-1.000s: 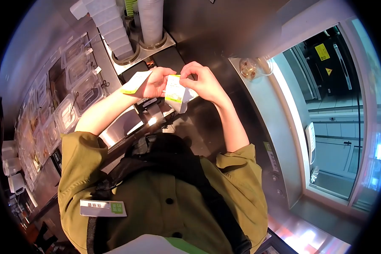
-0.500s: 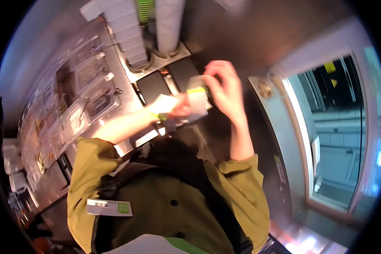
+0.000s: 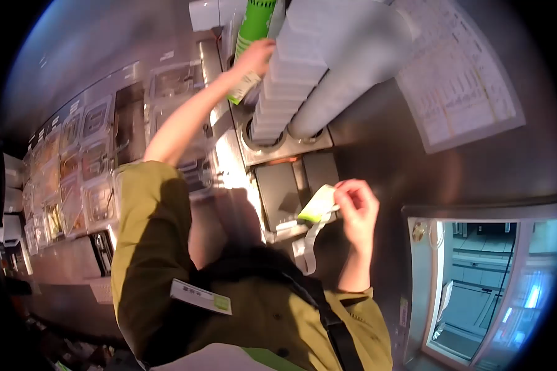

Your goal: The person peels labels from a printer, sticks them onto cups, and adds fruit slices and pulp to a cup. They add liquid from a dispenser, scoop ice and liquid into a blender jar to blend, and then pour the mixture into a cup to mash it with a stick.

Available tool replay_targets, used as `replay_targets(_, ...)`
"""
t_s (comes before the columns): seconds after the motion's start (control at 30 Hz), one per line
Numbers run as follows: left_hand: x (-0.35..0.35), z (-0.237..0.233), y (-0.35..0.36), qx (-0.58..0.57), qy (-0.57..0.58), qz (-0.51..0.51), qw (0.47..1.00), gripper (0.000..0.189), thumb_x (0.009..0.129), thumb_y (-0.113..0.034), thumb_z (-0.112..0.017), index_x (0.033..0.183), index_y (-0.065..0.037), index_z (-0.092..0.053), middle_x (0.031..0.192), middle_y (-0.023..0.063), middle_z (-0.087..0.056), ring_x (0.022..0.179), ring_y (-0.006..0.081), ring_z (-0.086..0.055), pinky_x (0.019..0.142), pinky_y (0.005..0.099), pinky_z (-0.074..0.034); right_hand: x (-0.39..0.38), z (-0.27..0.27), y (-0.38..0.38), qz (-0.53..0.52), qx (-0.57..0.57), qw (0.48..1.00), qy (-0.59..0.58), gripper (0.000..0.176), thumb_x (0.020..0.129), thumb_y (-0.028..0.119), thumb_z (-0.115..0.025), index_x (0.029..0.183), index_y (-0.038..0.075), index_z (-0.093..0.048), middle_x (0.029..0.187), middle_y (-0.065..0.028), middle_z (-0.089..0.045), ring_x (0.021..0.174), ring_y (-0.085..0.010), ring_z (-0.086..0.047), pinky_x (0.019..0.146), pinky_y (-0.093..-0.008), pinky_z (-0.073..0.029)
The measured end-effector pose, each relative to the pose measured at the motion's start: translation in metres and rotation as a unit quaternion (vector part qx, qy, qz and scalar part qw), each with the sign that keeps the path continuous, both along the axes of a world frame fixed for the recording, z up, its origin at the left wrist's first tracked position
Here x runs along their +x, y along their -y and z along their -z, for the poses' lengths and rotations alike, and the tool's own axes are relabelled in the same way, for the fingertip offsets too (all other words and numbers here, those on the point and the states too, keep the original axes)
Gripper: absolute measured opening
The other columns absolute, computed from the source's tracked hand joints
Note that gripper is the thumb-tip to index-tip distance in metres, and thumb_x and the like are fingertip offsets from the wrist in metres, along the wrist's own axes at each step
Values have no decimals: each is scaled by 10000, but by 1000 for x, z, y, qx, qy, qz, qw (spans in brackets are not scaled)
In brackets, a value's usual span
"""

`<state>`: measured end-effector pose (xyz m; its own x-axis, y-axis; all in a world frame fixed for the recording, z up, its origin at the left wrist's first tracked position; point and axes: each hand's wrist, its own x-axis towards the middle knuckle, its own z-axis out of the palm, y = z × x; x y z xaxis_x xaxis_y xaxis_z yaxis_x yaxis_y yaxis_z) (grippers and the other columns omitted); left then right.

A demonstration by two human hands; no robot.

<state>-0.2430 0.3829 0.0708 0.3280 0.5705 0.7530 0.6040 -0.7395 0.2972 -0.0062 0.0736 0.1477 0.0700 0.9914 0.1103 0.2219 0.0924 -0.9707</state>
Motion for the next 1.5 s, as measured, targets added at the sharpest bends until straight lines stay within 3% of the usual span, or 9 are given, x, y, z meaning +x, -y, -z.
replay_targets(0.17, 28, -3, -61, -339, -262, -80, 900, 496, 702, -292, -630, 1170, -198, -497, 1098, 128, -507, 1025, 329, -504, 831, 420, -437, -14, 14, -17, -40, -33, 999, -1, 89, 776, 42, -613, 802, 5, -536, 802, -31, -555, 645, -46, -469, 594, -178, -386)
replay_targets(0.27, 6, -36, -57, -301, -243, -38, 921, 651, 617, -434, -679, 1202, -234, -474, 1116, 143, -493, 1023, 329, -507, 845, 420, -429, -13, 26, -24, -7, -47, 999, -24, 93, 773, 50, -620, 802, 7, -542, 751, -3, -543, 626, -35, -450, 579, -170, -374)
replay_targets(0.6, -64, -160, -11, -328, 32, 3, 944, 684, 578, -454, -698, 1149, -121, -520, 1054, 159, -521, 1018, 273, -510, 849, 367, -420, -62, 23, -64, -55, -69, 990, -107, 143, 756, 1, -608, 870, -14, -522, 766, -15, -553, 702, -51, -517, 630, -172, -413)
replay_targets(0.8, -122, -75, 141, -181, 404, -26, 897, 738, 574, -70, -754, 1228, -69, -411, 1139, 83, -347, 1095, 213, -406, 904, 346, -408, -147, -4, -111, -151, 33, 956, -248, 230, 737, -27, -607, 937, -12, -494, 850, -37, -556, 774, -87, -537, 692, -208, -439)
replay_targets(0.97, -118, -68, 221, -123, 278, -212, 929, 735, 581, -84, -751, 1238, -101, -421, 1172, 67, -321, 1086, 188, -397, 877, 327, -416, -209, -53, -134, -181, 116, 939, -270, 212, 762, -7, -604, 942, -24, -496, 830, -47, -555, 773, -93, -553, 671, -191, -442)
replay_targets(1.2, -89, -40, 260, -68, 507, -107, 853, 872, 585, -40, -747, 1303, -85, -255, 1210, 116, -301, 1173, 247, -335, 947, 378, -359, -232, -38, -118, -52, 246, 968, 4, 749, 634, 116, -737, 1236, 12, -304, 1049, -110, -430, 850, -128, -485, 675, -230, -428)
replay_targets(1.33, -118, -18, 304, -349, 668, 218, 620, 883, 684, -186, -725, 1333, -69, -137, 1264, 161, -358, 1132, 274, -424, 948, 395, -362, -207, -10, -96, -294, 25, 952, -78, 915, 616, 170, -753, 1315, 27, -180, 1201, -152, -348, 963, -193, -461, 810, -328, -417)
replay_targets(1.43, -132, -8, 325, -413, 477, 25, 775, 685, 727, -221, -669, 1279, -18, -318, 1159, 145, -470, 1065, 210, -473, 896, 307, -393, -205, 4, -77, -418, 149, 894, 61, 848, 651, 239, -726, 1307, 20, -234, 1231, -165, -359, 1064, -237, -447, 859, -350, -400)
replay_targets(1.5, -148, 0, 356, -395, 559, 61, 726, 697, 682, -125, -671, 1276, -11, -324, 1107, 113, -486, 981, 199, -510, 837, 308, -431, -184, -22, -69, -417, 234, 850, 223, 640, 725, 222, -663, 1261, 41, -363, 1256, -156, -373, 1143, -281, -413, 909, -359, -371)
